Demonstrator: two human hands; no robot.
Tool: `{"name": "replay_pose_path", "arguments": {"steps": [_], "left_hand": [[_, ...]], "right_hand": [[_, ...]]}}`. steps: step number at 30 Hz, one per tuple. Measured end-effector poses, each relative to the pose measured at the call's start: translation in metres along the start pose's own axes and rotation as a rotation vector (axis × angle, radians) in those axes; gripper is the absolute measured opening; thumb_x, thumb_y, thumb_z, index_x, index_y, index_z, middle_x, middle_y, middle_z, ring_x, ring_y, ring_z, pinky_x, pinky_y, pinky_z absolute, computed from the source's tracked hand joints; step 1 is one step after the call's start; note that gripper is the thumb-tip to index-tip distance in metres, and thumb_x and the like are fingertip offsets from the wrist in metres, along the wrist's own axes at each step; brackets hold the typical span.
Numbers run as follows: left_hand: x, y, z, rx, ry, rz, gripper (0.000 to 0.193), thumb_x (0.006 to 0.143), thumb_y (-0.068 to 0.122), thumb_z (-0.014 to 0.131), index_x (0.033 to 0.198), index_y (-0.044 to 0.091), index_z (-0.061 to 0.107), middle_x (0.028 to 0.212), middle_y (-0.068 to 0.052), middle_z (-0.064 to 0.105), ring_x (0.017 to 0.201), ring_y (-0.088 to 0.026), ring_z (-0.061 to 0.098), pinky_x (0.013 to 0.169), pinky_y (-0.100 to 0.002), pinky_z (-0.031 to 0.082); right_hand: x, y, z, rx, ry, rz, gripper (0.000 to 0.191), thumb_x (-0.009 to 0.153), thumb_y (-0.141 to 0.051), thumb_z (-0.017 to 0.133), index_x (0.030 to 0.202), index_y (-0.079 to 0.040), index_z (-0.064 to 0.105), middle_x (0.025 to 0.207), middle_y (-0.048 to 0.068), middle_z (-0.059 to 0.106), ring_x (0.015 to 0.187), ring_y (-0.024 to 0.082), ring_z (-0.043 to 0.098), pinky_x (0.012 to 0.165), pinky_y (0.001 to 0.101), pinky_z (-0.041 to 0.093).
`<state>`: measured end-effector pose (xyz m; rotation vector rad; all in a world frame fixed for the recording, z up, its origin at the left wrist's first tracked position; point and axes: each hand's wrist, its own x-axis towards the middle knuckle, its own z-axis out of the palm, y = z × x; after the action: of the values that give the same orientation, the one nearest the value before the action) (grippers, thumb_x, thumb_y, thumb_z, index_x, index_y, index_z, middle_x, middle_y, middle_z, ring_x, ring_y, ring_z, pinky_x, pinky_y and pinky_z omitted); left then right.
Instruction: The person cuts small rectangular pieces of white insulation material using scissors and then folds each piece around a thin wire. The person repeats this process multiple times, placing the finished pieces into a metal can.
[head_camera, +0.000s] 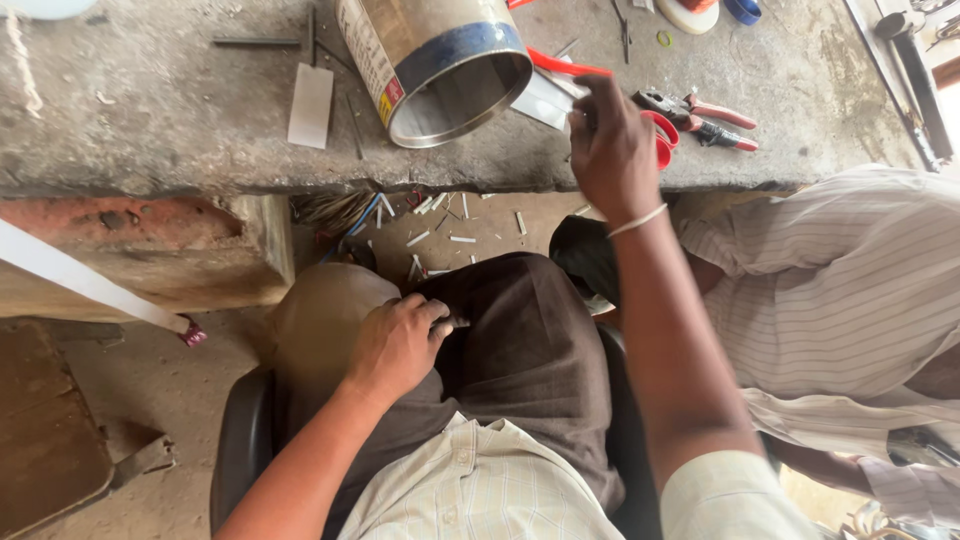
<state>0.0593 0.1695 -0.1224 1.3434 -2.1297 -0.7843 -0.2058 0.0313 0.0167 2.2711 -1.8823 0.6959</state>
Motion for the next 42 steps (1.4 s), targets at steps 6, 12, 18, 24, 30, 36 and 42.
{"name": "replay_pose_path", "arguments": {"steps": [6,12,18,24,30,36,42], "left_hand": [[0.003,-0.002,0.005,0.018,-0.023,-0.021,0.019,0.084,0.026,0.077,0.098,0.013,0.075,0.091,-0.007,0.072,0.083,-0.032,0.069,0.073,-0.045,0.055],[0.004,-0.006,0.006,0.025,-0.015,-0.032,0.018,0.085,0.026,0.076,0.098,0.013,0.075,0.091,-0.007,0.071,0.080,-0.032,0.069,0.073,-0.045,0.055],[0.004,-0.006,0.007,0.045,-0.056,-0.029,0.019,0.085,0.028,0.075,0.097,0.014,0.074,0.088,-0.006,0.069,0.081,-0.031,0.068,0.072,-0.044,0.055],[0.003,-0.008,0.005,0.052,-0.073,-0.033,0.019,0.087,0.027,0.074,0.100,0.013,0.073,0.090,-0.006,0.069,0.079,-0.029,0.069,0.073,-0.043,0.056],[0.001,-0.010,0.007,0.061,-0.083,-0.012,0.018,0.088,0.027,0.073,0.099,0.013,0.073,0.090,-0.006,0.069,0.081,-0.029,0.069,0.072,-0.042,0.055],[0.000,-0.013,0.013,0.082,-0.071,0.020,0.020,0.088,0.027,0.073,0.102,0.012,0.073,0.091,-0.007,0.070,0.082,-0.029,0.070,0.073,-0.042,0.056],[-0.001,-0.014,0.014,0.107,-0.093,-0.003,0.022,0.088,0.028,0.072,0.105,0.014,0.073,0.095,-0.007,0.070,0.084,-0.029,0.070,0.073,-0.043,0.055]], "right_hand": [[0.041,0.002,-0.021,-0.281,-0.343,-0.360,0.049,0.099,-0.015,0.072,0.139,-0.009,0.044,0.088,0.019,0.070,0.077,0.040,0.070,0.060,0.0501,0.055],[0.053,-0.014,-0.019,-0.360,-0.431,-0.432,0.078,0.093,-0.017,0.073,0.157,-0.009,0.029,0.078,0.021,0.068,0.072,0.042,0.068,0.065,0.0523,0.056],[0.056,-0.011,-0.015,-0.390,-0.480,-0.381,0.062,0.102,-0.025,0.068,0.152,-0.008,0.035,0.073,0.021,0.067,0.071,0.042,0.068,0.063,0.0523,0.055],[0.059,-0.012,-0.008,-0.443,-0.435,-0.498,0.043,0.102,-0.023,0.065,0.135,-0.005,0.043,0.083,0.016,0.071,0.072,0.038,0.070,0.060,0.0485,0.058],[0.058,-0.009,-0.002,-0.519,-0.449,-0.492,0.037,0.104,-0.009,0.057,0.138,-0.002,0.044,0.076,0.015,0.067,0.067,0.035,0.070,0.054,0.0445,0.057],[0.059,-0.003,0.007,-0.509,-0.395,-0.508,0.031,0.094,-0.004,0.059,0.125,-0.010,0.057,0.076,0.015,0.067,0.069,0.034,0.071,0.057,0.0444,0.058],[0.071,-0.003,-0.006,-0.199,-0.307,-0.585,0.031,0.090,-0.007,0.067,0.120,-0.008,0.062,0.082,0.016,0.068,0.075,0.036,0.070,0.068,0.0455,0.059]]}}
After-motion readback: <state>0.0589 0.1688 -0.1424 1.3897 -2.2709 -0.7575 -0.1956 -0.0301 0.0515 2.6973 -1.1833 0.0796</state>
